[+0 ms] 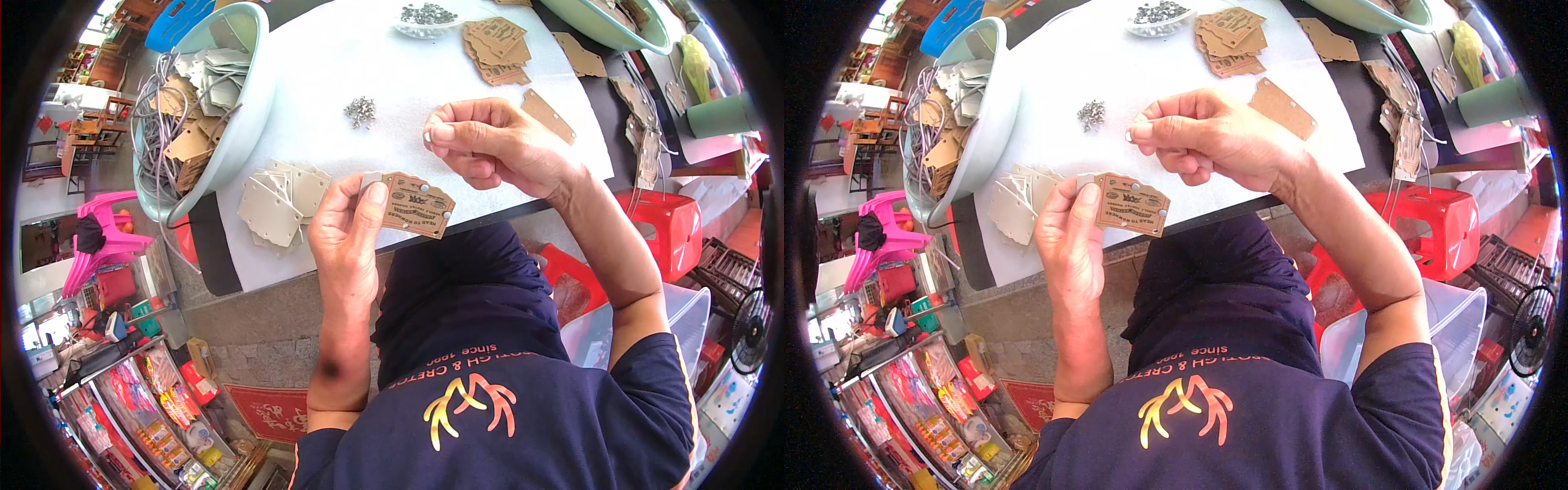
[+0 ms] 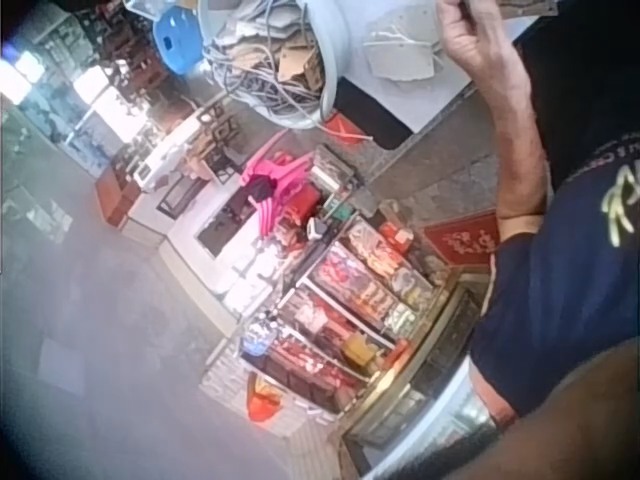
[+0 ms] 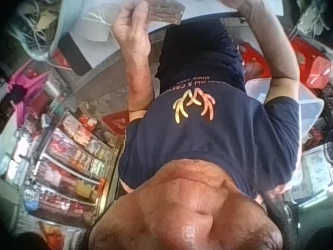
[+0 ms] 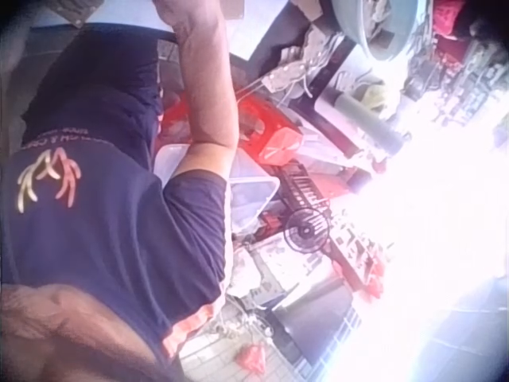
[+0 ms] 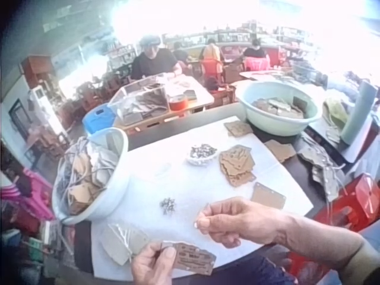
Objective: Attaching small metal rivets or components to cardboard shoe pattern pieces.
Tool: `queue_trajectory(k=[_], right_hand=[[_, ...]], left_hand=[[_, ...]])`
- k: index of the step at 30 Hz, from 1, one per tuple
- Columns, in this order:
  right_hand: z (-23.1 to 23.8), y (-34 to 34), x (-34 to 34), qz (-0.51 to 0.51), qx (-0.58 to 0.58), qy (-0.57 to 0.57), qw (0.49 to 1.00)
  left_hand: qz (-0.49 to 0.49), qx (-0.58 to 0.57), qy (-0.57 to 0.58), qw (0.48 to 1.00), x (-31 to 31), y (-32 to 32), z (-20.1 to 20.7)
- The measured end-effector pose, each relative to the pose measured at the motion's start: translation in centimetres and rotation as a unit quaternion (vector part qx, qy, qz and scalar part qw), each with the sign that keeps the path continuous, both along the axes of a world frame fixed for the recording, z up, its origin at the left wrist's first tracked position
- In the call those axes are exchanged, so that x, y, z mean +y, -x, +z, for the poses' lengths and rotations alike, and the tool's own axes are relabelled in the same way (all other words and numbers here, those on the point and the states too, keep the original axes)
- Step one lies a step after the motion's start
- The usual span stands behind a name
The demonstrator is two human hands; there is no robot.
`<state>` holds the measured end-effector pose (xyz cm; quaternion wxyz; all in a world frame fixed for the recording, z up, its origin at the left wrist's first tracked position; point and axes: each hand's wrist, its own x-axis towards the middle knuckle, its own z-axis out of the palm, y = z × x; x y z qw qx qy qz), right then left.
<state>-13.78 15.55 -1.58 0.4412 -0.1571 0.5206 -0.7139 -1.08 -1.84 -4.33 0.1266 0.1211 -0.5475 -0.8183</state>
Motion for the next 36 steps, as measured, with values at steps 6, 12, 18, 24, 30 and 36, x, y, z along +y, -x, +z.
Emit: queue_trajectory(k=[6,12,18,24,30,36], right_hand=[[-0.7,-0.9,-0.7,-0.056,0.267,-0.098,0.957],[0.3,-2.6,-1.5,-0.108,0.505,-0.138,0.845],[-1.1,-3.2,-2.4,-0.145,0.581,-0.07,0.798],[-0.3,-3.5,-2.4,-0.133,0.587,-0.141,0.786],[-0.4,-3.7,-2.6,-0.136,0.549,-0.16,0.809],[-0.9,-3.6,-2.7,-0.158,0.57,-0.16,0.79]], left_hand=[[0.009,-0.011,0.001,1.0,0.2,0.1,0.1],[0.018,-0.022,0.039,0.999,0.4,0.0,0.0],[0.023,-0.009,0.074,0.997,0.7,0.0,0.0],[0.022,-0.007,0.076,0.997,0.8,0.0,0.2],[0.024,-0.008,0.086,0.996,0.9,0.0,0.1],[0.029,-0.004,0.083,0.996,1.1,0.0,0.0]])
